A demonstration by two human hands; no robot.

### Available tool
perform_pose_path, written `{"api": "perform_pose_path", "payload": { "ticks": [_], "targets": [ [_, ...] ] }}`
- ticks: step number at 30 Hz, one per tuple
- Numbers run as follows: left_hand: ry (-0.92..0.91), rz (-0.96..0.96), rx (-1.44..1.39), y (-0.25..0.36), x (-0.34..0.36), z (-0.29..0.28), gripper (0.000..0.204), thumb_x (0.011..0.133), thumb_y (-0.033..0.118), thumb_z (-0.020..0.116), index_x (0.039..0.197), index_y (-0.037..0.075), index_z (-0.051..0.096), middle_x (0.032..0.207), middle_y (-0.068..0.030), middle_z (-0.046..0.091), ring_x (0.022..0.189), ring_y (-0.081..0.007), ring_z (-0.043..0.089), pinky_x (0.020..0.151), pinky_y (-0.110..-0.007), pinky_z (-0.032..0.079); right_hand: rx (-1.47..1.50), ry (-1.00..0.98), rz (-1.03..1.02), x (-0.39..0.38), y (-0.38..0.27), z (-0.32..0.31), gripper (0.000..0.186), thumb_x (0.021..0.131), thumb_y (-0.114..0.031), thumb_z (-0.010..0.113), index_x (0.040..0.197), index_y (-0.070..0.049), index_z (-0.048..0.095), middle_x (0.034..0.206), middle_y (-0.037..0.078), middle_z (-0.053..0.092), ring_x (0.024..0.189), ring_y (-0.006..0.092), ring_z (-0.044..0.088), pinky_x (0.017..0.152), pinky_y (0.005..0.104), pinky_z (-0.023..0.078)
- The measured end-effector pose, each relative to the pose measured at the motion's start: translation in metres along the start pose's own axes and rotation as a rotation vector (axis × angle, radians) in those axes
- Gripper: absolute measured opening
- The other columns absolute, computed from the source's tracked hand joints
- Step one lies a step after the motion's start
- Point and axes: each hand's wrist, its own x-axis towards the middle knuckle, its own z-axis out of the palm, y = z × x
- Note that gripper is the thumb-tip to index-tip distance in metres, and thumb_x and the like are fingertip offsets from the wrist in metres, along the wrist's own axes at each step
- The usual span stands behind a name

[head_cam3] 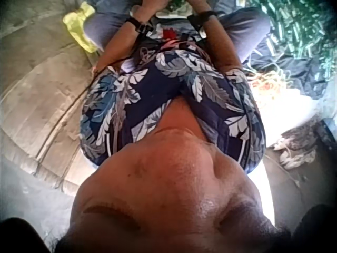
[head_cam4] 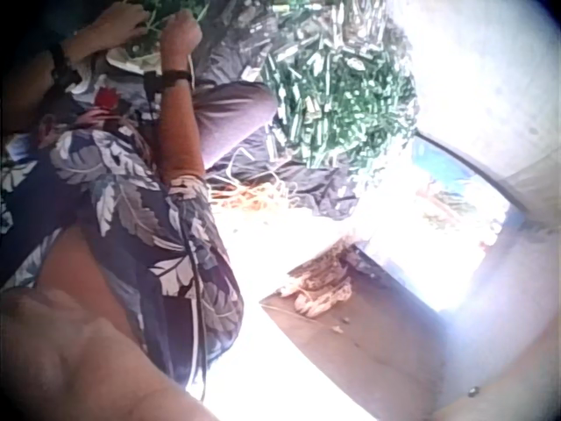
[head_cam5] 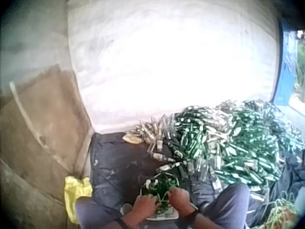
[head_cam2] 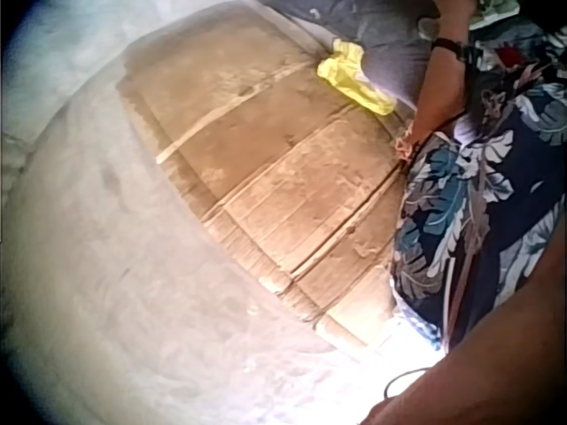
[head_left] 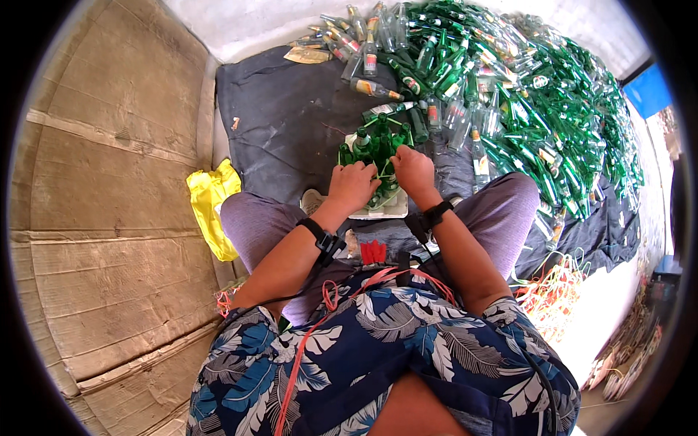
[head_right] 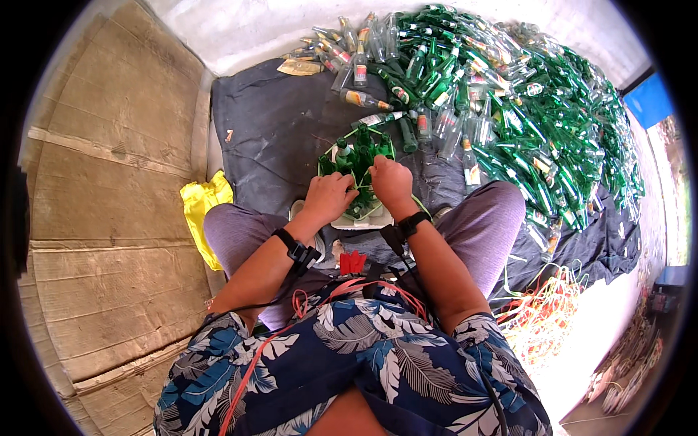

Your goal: The person sits on the floor and ties green plastic bottles together using a green string. They pick up bottles from a pile, thread the string through them, and secure them in a bundle.

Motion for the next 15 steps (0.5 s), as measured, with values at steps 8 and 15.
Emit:
{"api": "perform_pose_path", "payload": {
  "ticks": [8,15],
  "targets": [
    [0.01,0.016,0.0,0.0,-0.003,0.008,0.025,0.092,0.029,0.066,0.116,0.026,0.071,0.091,-0.004,0.064,0.091,-0.0254,0.065,0.085,-0.044,0.041,-0.06,-0.093,0.127,-0.006,0.0,-0.004,0.02,0.087,-0.025,0.069,0.083,-0.008,0.06,0.08,0.017,0.069,0.077,0.0407,0.068,0.066,0.0516,0.054],
    [-0.044,-0.012,-0.019,-0.003,-0.002,0.009,0.023,0.093,0.03,0.065,0.114,0.027,0.073,0.096,-0.0037,0.066,0.093,-0.0246,0.066,0.088,-0.047,0.041,0.156,-0.097,0.233,-0.014,0.009,-0.005,0.019,0.086,-0.024,0.066,0.085,-0.006,0.065,0.082,0.019,0.069,0.082,0.0424,0.068,0.073,0.0513,0.054]
  ]
}}
